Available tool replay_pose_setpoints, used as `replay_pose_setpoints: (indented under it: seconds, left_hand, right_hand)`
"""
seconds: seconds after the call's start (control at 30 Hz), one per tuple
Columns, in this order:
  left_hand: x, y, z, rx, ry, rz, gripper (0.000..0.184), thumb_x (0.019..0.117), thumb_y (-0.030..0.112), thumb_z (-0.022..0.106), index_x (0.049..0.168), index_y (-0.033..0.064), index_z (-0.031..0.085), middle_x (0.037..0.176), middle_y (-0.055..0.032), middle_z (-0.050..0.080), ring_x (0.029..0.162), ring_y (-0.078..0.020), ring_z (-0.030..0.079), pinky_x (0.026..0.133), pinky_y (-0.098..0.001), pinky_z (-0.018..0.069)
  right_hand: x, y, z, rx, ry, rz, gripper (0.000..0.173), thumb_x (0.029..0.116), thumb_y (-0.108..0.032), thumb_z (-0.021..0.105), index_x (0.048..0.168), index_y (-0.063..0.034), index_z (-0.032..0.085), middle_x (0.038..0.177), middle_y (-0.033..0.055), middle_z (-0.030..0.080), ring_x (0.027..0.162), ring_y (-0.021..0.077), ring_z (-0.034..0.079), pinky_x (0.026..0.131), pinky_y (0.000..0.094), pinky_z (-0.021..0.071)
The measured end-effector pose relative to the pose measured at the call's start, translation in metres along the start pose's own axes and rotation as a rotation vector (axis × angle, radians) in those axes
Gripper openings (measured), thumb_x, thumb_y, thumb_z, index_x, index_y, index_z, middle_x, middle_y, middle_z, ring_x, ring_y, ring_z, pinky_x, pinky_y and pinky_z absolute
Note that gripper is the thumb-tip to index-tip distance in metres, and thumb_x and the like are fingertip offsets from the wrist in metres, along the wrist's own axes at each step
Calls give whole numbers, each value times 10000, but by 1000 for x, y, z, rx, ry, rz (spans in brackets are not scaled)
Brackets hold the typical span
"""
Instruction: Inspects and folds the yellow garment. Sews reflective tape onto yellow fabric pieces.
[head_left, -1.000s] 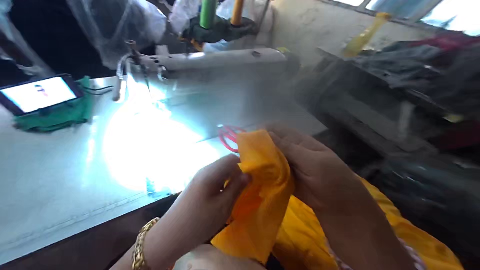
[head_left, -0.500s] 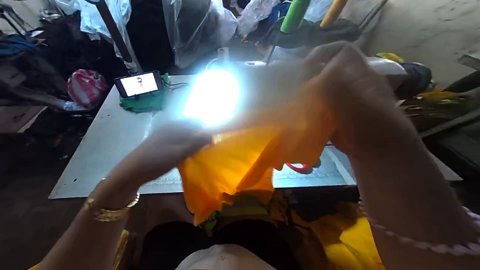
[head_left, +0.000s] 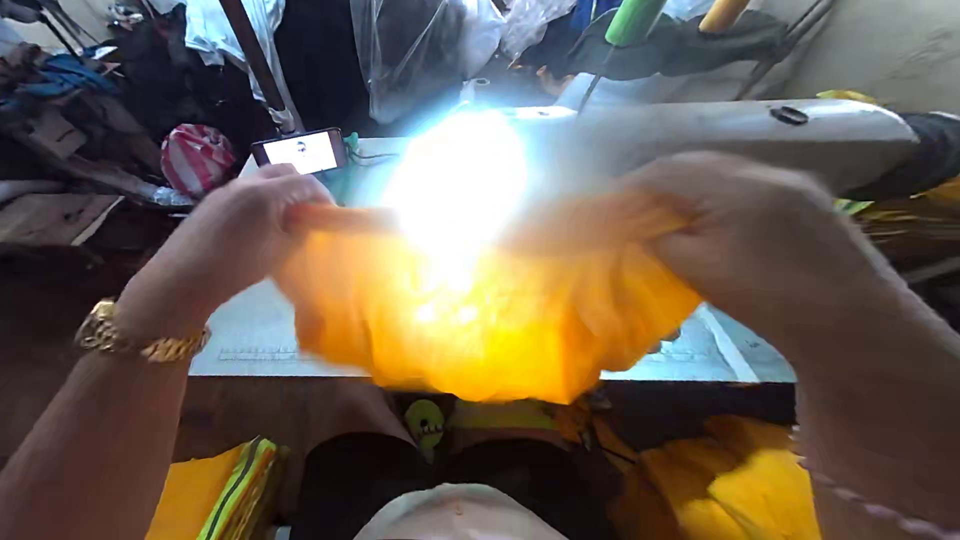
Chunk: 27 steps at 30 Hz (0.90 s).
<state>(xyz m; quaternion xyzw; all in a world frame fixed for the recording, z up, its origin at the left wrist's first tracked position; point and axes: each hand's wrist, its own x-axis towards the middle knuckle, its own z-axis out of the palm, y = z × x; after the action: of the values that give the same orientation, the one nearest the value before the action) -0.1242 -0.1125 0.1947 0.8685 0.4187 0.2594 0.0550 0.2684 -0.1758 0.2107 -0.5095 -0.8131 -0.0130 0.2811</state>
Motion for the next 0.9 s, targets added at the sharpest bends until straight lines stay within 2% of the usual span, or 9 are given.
replay_pose_setpoints:
  seconds: [0.07,0.13,0.2,0.3,0.43,0.53,0.63,0.8,0.9]
  left_hand:
    - [-2,-30,4,152,123,-50,144,944,20,601,1038,6,710,1027,-200,634,945,-360,634,791,-570,522]
    - [-15,-47,4,183,217,-110,173,966,28,550,1052,-12,695,1077,-222,610,998,-367,606,852,-545,502]
    - [-37,-56,6,225,183,-160,161,952,-17,563,1029,-15,704,1073,-235,609,981,-409,609,835,-596,495]
    - [-75,-72,19,339,-129,-365,241,835,-102,711,1010,58,756,1097,-271,649,1037,-552,602,804,-767,464]
    - [-99,-57,73,124,-279,-403,352,932,-42,582,1236,76,715,1420,-180,585,1259,-435,581,982,-663,492]
    - [-103,-45,129,46,-258,-459,445,1079,284,494,1475,89,551,1575,-152,456,1432,-385,454,1136,-625,388]
    - [-124,-52,143,93,-146,-467,506,1066,379,477,1470,84,554,1576,-163,455,1471,-411,394,1162,-659,325]
    - [-168,-48,111,140,-146,-528,440,967,349,615,1327,103,669,1432,-178,584,1295,-473,554,970,-757,429]
    - [-157,-46,109,141,-122,-577,420,1005,305,618,1343,56,643,1445,-231,550,1303,-491,538,989,-742,431]
  right_hand:
    - [-7,6,-5,-141,144,58,226,994,-173,571,1164,-51,655,1084,187,669,943,344,667,770,575,524]
    - [-25,-1,-10,-150,166,65,326,980,-313,547,1214,-105,637,1070,105,650,939,242,648,747,473,535]
    - [-46,-29,-1,-69,59,-22,276,923,-242,586,1155,-105,646,968,77,621,865,201,612,686,386,520]
    - [-73,-72,47,153,-197,-74,232,861,-65,676,1081,-118,723,873,99,664,782,248,655,643,392,556]
    - [-93,-83,134,310,-409,-83,251,801,-66,706,1044,-128,708,850,74,648,750,246,671,602,390,574]
    - [-93,-72,148,332,-620,23,358,889,-264,753,1217,-133,694,1025,117,674,940,307,677,764,487,585]
    - [-99,-39,149,190,-399,159,441,961,-453,639,1249,-126,707,1159,114,699,1053,310,686,859,524,587]
    - [-113,18,153,-19,-128,287,541,1008,-493,494,1328,-94,670,1348,154,628,1207,343,631,958,562,537]
    - [-104,15,168,-49,-129,281,526,1018,-448,467,1320,-67,670,1400,170,609,1305,354,582,1057,583,475]
